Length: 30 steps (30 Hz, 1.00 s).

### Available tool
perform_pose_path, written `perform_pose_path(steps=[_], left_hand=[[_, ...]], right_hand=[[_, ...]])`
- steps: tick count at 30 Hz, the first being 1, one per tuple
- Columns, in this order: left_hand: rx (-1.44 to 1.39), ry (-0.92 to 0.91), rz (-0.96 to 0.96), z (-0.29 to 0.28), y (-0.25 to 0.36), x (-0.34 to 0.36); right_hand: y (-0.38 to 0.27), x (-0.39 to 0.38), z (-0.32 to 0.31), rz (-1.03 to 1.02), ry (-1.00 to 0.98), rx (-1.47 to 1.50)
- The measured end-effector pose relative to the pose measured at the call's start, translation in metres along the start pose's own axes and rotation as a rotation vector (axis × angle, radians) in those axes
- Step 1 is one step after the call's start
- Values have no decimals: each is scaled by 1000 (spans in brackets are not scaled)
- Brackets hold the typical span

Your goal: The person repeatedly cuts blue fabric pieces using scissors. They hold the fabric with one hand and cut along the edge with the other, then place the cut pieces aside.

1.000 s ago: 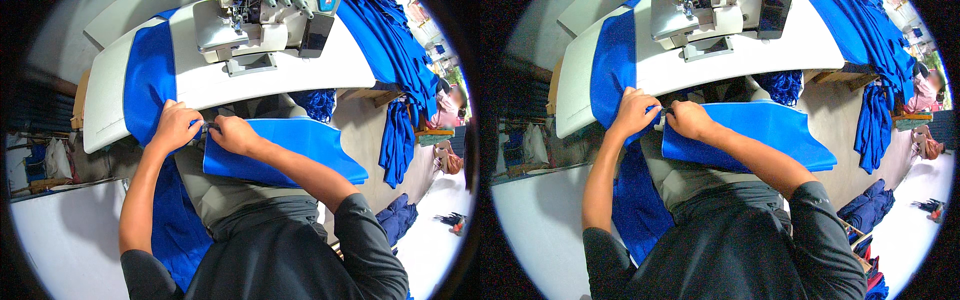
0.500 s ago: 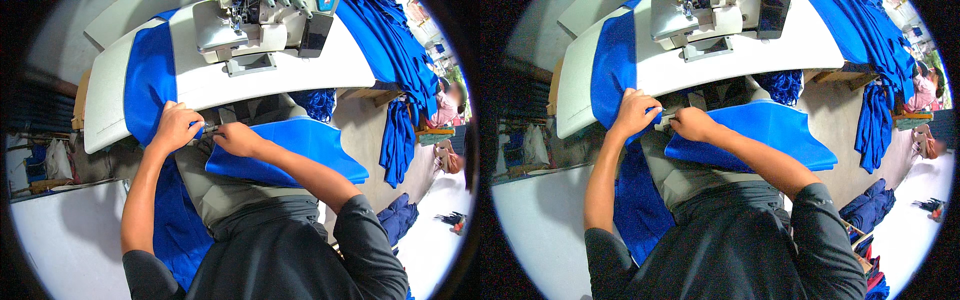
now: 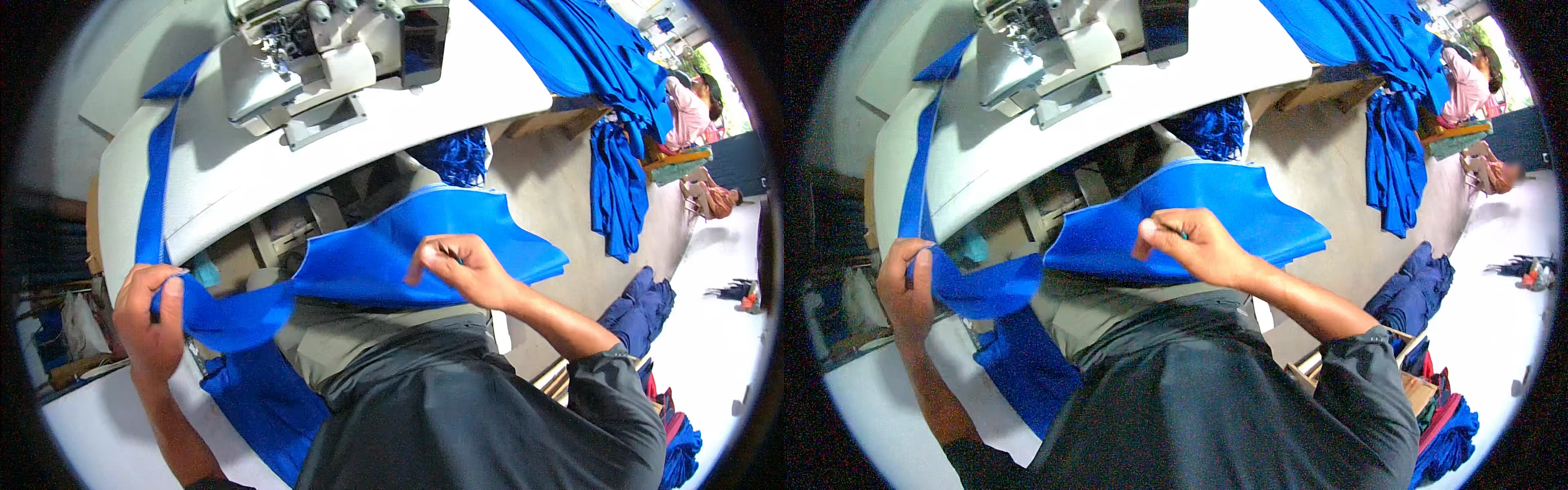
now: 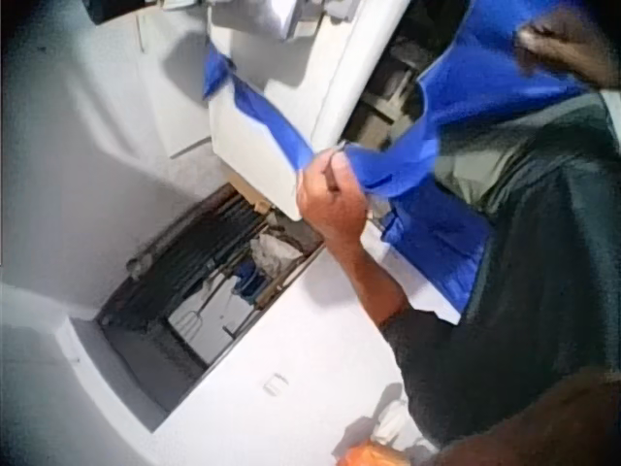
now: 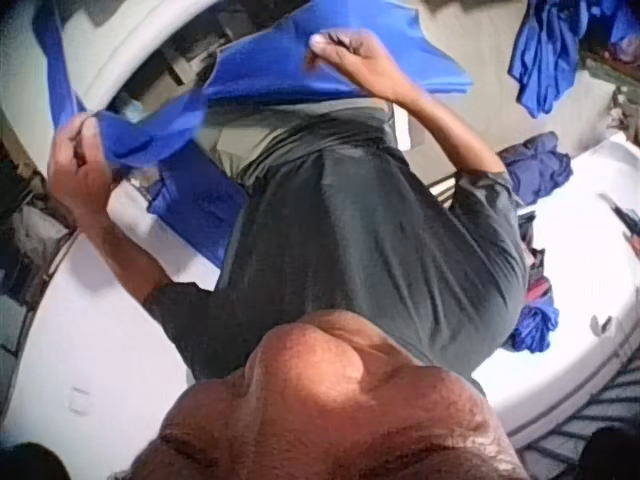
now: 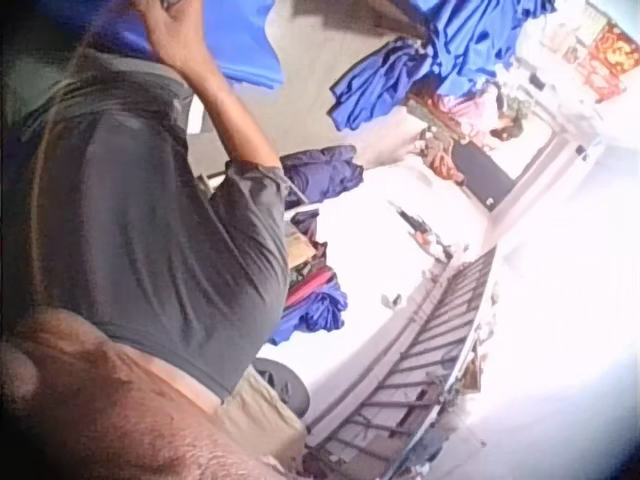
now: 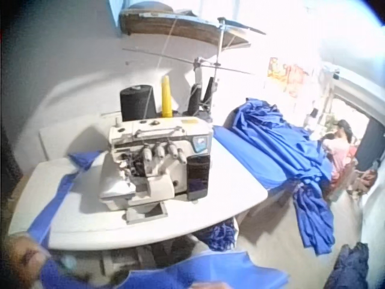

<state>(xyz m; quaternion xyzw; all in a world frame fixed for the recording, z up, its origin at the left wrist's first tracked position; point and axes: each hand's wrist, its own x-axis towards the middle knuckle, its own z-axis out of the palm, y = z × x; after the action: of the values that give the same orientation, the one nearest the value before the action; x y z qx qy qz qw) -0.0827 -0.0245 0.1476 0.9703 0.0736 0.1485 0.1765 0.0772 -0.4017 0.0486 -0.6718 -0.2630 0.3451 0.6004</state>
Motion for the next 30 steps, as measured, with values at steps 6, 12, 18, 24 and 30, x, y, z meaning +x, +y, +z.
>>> perform_pose_path(steps=[6,12,18,24,30], left_hand=[[-359,13,478,37,94,52],[-578,-243,627,78,107,83],[-522,-351,336,127,37,105],[-151,-192,269,123,-93,78],[6,-143,110,112,-98,62]], right_hand=[[-60,19,49,-407,-27,-53],[-40,4,32,-445,85,-219],[-75,-66,-51,-526,154,-151],[-107,-122,-132,-622,-525,30],[11,-137,-201,132,947,-360]])
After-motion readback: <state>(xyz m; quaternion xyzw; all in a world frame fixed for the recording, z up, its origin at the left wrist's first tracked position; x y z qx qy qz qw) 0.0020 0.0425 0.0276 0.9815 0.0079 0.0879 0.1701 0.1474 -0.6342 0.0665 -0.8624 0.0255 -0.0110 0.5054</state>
